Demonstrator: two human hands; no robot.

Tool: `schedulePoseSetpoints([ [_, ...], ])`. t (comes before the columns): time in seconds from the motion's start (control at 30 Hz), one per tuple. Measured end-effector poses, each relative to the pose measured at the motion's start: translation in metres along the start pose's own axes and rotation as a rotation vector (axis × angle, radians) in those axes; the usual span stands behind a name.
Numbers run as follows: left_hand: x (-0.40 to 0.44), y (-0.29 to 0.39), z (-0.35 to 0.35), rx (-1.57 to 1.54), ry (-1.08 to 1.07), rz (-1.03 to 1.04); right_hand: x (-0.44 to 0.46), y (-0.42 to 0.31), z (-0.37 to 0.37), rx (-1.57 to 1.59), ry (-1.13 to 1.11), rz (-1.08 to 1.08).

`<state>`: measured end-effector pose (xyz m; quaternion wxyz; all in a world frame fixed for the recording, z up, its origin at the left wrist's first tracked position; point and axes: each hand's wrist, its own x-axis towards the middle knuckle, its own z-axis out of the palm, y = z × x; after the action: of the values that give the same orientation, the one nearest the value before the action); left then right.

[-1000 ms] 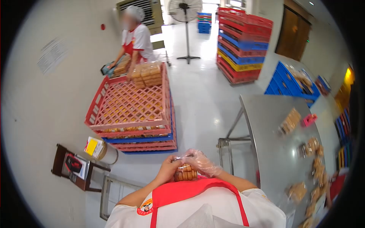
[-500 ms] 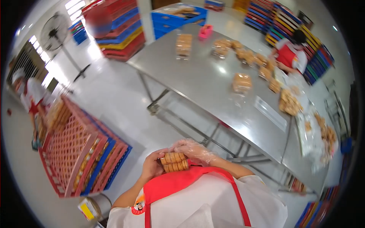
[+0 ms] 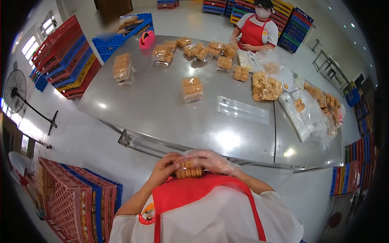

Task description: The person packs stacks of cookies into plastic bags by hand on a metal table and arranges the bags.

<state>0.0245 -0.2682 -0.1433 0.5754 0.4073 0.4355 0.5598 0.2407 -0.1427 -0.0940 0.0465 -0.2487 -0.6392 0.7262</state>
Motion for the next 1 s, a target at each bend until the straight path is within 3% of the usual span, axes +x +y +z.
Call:
schedulePoseSetpoints([
  [0.13, 0.044, -0.007, 0.021, 0.1, -0.021, -0.014, -0.021, 0.001, -0.028, 0.524, 0.166, 0.117],
  [0.23, 0.077, -0.005, 0.039, 0.135, -0.06, -0.014, -0.025, 0.009, -0.055, -0.095, 0.188, -0.117],
  [0.33, 0.114, 0.024, 0.058, 0.396, -0.134, 0.067, -0.033, -0.03, -0.06, -0.865, 0.225, -0.036],
  [0.43, 0.155, 0.048, 0.075, 0.574, -0.151, 0.042, -0.034, -0.049, -0.043, -1.047, 0.565, -0.121],
  [0.53, 0.19, 0.042, 0.086, 0.741, -0.264, 0.163, -0.015, -0.05, -0.044, -0.756, 0.739, -0.065],
  [0.57, 0.196, 0.044, 0.088, 0.654, -0.278, 0.161, -0.012, -0.046, -0.047, -0.641, 0.801, -0.069],
  [0.67, 0.199, 0.076, 0.1, 0.382, -0.307, 0.041, -0.027, -0.045, -0.059, 0.1, 0.818, -0.167],
  [0.73, 0.191, 0.092, 0.101, 0.517, -0.271, 0.147, -0.039, -0.047, -0.062, 0.706, 0.764, -0.355],
  [0.77, 0.19, 0.094, 0.099, 0.581, -0.254, 0.209, -0.045, -0.043, -0.063, 0.822, 0.726, -0.441],
  [0.87, 0.192, 0.077, 0.073, 1.188, -0.381, 0.718, -0.059, -0.032, -0.063, 1.059, 0.619, -0.672],
  [0.97, 0.192, 0.061, 0.055, 1.503, -0.628, 0.928, -0.062, -0.034, -0.055, 1.057, 0.68, -0.734],
  [1.0, 0.193, 0.059, 0.054, 1.557, -0.621, 0.94, -0.062, -0.032, -0.054, 1.068, 0.68, -0.76],
])
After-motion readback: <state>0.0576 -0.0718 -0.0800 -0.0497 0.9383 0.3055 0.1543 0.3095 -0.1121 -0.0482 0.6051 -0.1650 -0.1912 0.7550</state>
